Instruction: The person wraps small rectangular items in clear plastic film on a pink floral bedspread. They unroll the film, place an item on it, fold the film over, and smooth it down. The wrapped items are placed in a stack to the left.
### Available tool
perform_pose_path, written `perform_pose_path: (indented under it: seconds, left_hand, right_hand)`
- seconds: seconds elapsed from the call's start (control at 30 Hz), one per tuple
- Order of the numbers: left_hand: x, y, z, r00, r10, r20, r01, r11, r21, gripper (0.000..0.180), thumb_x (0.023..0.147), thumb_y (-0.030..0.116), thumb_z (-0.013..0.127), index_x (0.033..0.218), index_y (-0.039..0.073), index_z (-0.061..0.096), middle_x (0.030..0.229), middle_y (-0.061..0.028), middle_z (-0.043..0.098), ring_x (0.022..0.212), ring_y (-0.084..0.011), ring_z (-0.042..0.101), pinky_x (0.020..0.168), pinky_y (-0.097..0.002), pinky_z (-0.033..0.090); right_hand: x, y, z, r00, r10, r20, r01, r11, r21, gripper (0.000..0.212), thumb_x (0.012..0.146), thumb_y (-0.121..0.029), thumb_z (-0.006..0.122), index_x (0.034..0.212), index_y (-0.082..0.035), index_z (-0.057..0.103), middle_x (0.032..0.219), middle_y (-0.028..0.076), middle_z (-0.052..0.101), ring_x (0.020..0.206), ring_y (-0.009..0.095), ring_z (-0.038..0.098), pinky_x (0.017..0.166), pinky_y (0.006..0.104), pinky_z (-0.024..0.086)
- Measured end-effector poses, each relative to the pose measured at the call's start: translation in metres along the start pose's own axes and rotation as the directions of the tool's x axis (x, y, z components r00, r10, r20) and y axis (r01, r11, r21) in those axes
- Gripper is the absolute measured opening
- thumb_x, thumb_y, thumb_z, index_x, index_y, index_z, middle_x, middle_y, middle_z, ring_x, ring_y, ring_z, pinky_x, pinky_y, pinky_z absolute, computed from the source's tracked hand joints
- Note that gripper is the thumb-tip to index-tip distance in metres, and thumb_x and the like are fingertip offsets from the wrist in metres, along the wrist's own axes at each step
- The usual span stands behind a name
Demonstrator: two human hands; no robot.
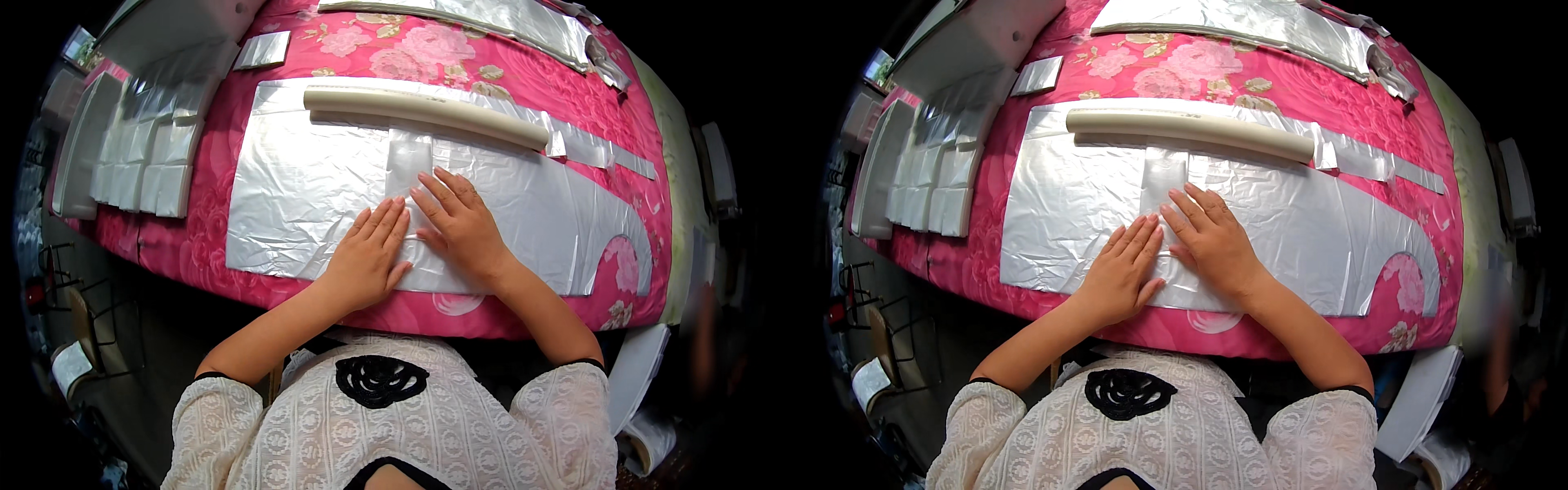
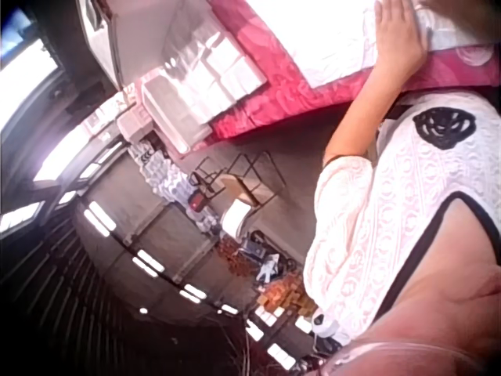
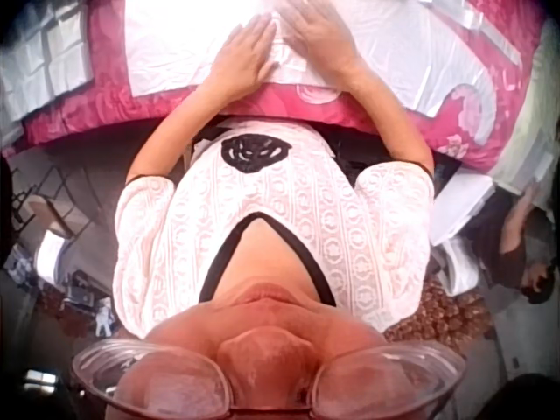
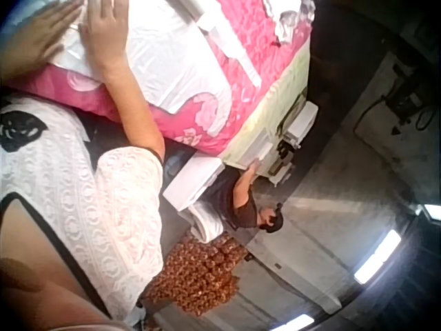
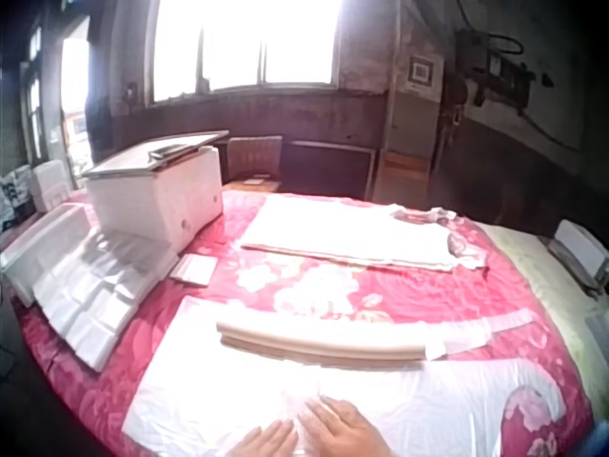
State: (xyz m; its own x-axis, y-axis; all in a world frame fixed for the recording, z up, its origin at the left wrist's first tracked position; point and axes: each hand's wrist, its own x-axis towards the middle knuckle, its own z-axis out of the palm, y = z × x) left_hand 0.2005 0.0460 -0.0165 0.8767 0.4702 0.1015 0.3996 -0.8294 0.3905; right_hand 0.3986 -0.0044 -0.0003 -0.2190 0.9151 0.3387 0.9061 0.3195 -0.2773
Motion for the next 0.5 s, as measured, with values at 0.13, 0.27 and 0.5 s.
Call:
perform_pose_path:
  seconds: [0.13,0.27,0.5]
  left_hand:
    - [0.002,-0.013,-0.005,0.988,0.097,-0.124,-0.1,0.995,-0.021,0.051,0.079,0.016,0.062,0.124,-0.002,0.046,0.132,-0.0177,0.046,0.122,-0.0316,0.044,0.102,-0.0427,0.035]
    - [0.006,-0.014,-0.009,0.955,0.194,-0.223,-0.194,0.981,0.026,0.036,0.077,0.008,0.063,0.111,-0.001,0.056,0.12,-0.015,0.056,0.109,-0.029,0.055,0.093,-0.0402,0.044]
    - [0.016,-0.023,-0.004,0.934,0.206,-0.292,-0.201,0.978,0.047,0.013,0.075,0.003,0.062,0.086,0.001,0.057,0.102,-0.0102,0.063,0.092,-0.0244,0.062,0.079,-0.0333,0.05]
  right_hand:
    - [0.003,0.016,0.004,0.988,-0.077,0.132,0.061,0.991,0.117,0.047,0.082,-0.021,0.061,0.124,-0.002,0.051,0.134,0.012,0.046,0.125,0.028,0.042,0.104,0.0374,0.034]
    - [0.007,0.019,0.002,0.992,-0.05,0.118,0.028,0.984,0.178,0.044,0.08,-0.011,0.057,0.123,-0.001,0.052,0.133,0.013,0.048,0.124,0.028,0.043,0.103,0.0366,0.035]
    - [0.019,0.018,-0.005,0.997,-0.016,0.071,-0.004,0.961,0.278,0.04,0.071,0.002,0.053,0.11,-0.002,0.06,0.118,0.013,0.059,0.113,0.028,0.052,0.096,0.0357,0.042]
